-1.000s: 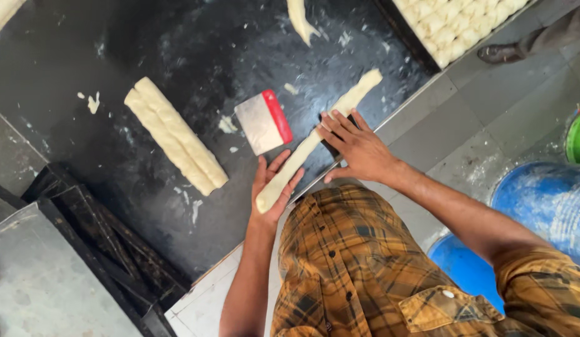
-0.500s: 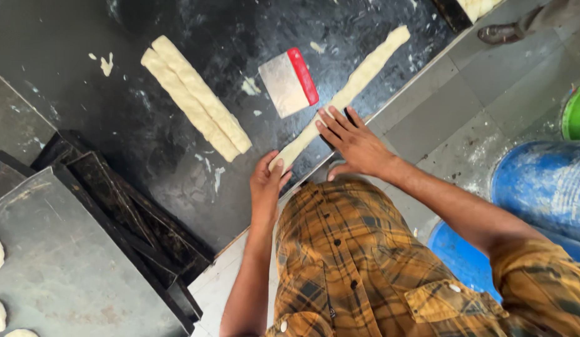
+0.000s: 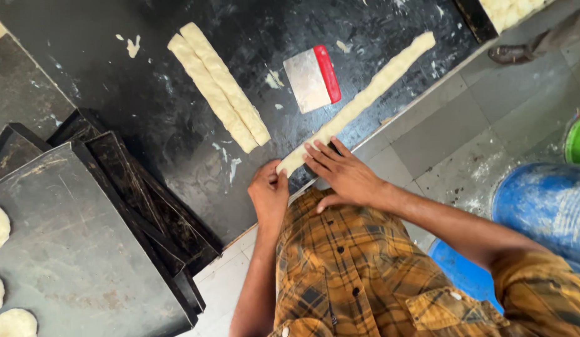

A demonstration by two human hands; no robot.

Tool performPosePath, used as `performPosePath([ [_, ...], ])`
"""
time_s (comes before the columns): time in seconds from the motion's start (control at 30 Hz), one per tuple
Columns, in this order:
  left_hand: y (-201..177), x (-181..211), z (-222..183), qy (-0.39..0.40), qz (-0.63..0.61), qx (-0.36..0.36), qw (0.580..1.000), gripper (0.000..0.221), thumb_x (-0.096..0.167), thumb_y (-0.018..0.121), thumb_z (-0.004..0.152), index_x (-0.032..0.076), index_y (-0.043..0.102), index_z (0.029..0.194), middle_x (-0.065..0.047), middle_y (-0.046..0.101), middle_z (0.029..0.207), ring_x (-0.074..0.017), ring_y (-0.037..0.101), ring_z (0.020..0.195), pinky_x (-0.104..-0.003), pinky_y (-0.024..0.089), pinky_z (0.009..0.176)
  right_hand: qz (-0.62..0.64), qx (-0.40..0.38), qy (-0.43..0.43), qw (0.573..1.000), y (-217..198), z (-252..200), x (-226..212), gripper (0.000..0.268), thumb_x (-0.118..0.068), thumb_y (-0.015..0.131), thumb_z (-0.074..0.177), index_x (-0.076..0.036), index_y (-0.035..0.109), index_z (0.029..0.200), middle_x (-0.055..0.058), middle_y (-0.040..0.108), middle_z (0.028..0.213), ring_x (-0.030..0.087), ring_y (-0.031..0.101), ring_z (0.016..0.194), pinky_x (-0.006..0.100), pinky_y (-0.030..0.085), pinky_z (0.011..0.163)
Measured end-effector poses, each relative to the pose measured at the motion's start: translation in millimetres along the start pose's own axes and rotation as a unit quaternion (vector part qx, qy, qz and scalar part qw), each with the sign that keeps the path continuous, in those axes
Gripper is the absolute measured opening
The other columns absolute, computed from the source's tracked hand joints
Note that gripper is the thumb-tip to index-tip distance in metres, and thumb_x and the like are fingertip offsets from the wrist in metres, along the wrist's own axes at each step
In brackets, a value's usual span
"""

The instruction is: The person cuts a strip of dough into small pieces using a bench scraper and shapes each piece by hand into small rounds, placing them onto a large baking tray.

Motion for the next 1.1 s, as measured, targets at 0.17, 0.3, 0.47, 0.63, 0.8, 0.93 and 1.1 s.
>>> performPosePath([
  [0.17, -8.5, 5.5, -9.5, 0.007, 0.028, -0.004, 1.000, 0.023, 0.002, 0.071, 0.089, 0.000, 0.073, 0.113, -0.012, 0.066, 0.096, -0.0160, 0.066, 0.065, -0.029, 0.052, 0.056, 0.002, -0.060, -0.029, 0.998, 8.8, 15.8, -23.0, 0.113, -0.072, 0.066, 0.076, 0.001, 0.029, 0.154, 0.024, 0.024, 0.163, 0.041, 0.020, 0.152, 0.058, 0.011, 0.123],
  [0.3, -11.5, 4.3, -12.6, -0.009, 0.024, -0.004, 1.000, 0.021, 0.001, 0.071, 0.089, 0.002, 0.074, 0.110, -0.012, 0.066, 0.095, -0.0164, 0.065, 0.062, -0.029, 0.050, 0.055, 0.021, -0.048, -0.042, 0.998, 11.3, 14.4, -29.5, 0.110, -0.068, 0.071, 0.072, -0.006, 0.033, 0.154, 0.020, 0.024, 0.163, 0.042, 0.022, 0.151, 0.059, 0.012, 0.121],
  [0.47, -11.3, 0.7, -12.2, 0.007, 0.048, 0.003, 0.999, 0.024, -0.001, 0.064, 0.090, 0.002, 0.074, 0.112, -0.012, 0.066, 0.098, -0.0173, 0.063, 0.065, -0.029, 0.049, 0.057, 0.130, 0.053, -0.004, 0.990, -3.0, 16.7, 11.0, 0.102, -0.059, 0.076, 0.079, -0.012, 0.035, 0.160, 0.021, 0.025, 0.168, 0.039, 0.026, 0.156, 0.057, 0.020, 0.126],
  [0.63, -7.0, 1.0, -15.4, 0.004, 0.042, 0.032, 0.999, 0.016, 0.010, 0.066, 0.100, 0.002, 0.075, 0.111, -0.011, 0.068, 0.100, -0.0169, 0.063, 0.072, -0.029, 0.050, 0.062, 0.001, 0.253, 0.194, 0.948, -55.2, 27.8, 123.7, 0.100, -0.056, 0.075, 0.093, -0.001, 0.028, 0.162, 0.026, 0.020, 0.169, 0.048, 0.018, 0.156, 0.065, 0.014, 0.124],
  [0.8, -3.3, -4.6, -15.8, -0.049, 0.026, 0.074, 0.996, 0.020, 0.019, 0.071, 0.096, 0.002, 0.075, 0.105, -0.008, 0.072, 0.094, -0.0131, 0.064, 0.066, -0.028, 0.050, 0.057, -0.035, 0.248, 0.211, 0.945, -82.9, -42.9, 214.4, 0.094, -0.055, 0.065, 0.101, 0.000, 0.025, 0.167, 0.024, 0.019, 0.175, 0.044, 0.018, 0.163, 0.063, 0.013, 0.130],
  [0.93, -0.6, -17.4, -16.1, -0.081, 0.044, 0.097, 0.991, 0.021, 0.019, 0.074, 0.095, 0.001, 0.076, 0.105, -0.008, 0.073, 0.086, -0.0130, 0.062, 0.064, -0.028, 0.050, 0.058, -0.039, 0.155, 0.118, 0.980, -82.8, -69.2, 251.9, 0.093, -0.059, 0.059, 0.096, -0.002, 0.028, 0.164, 0.023, 0.024, 0.172, 0.041, 0.023, 0.160, 0.059, 0.013, 0.128],
  [1.1, 3.2, -20.0, -14.4, -0.124, 0.031, 0.105, 0.986, 0.021, 0.021, 0.073, 0.095, 0.002, 0.076, 0.106, -0.009, 0.073, 0.080, -0.0135, 0.063, 0.066, -0.028, 0.051, 0.059, 0.051, 0.422, 0.079, 0.902, -140.1, -55.8, 278.4, 0.067, -0.042, 0.057, 0.112, -0.003, 0.039, 0.163, 0.019, 0.033, 0.172, 0.036, 0.037, 0.161, 0.047, 0.032, 0.133],
])
Point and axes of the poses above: each hand's wrist, its own z-axis towards the middle knuckle, its own y-axis out of the palm, x = y × z, the point moved 4 cm from there along z, towards the middle knuckle
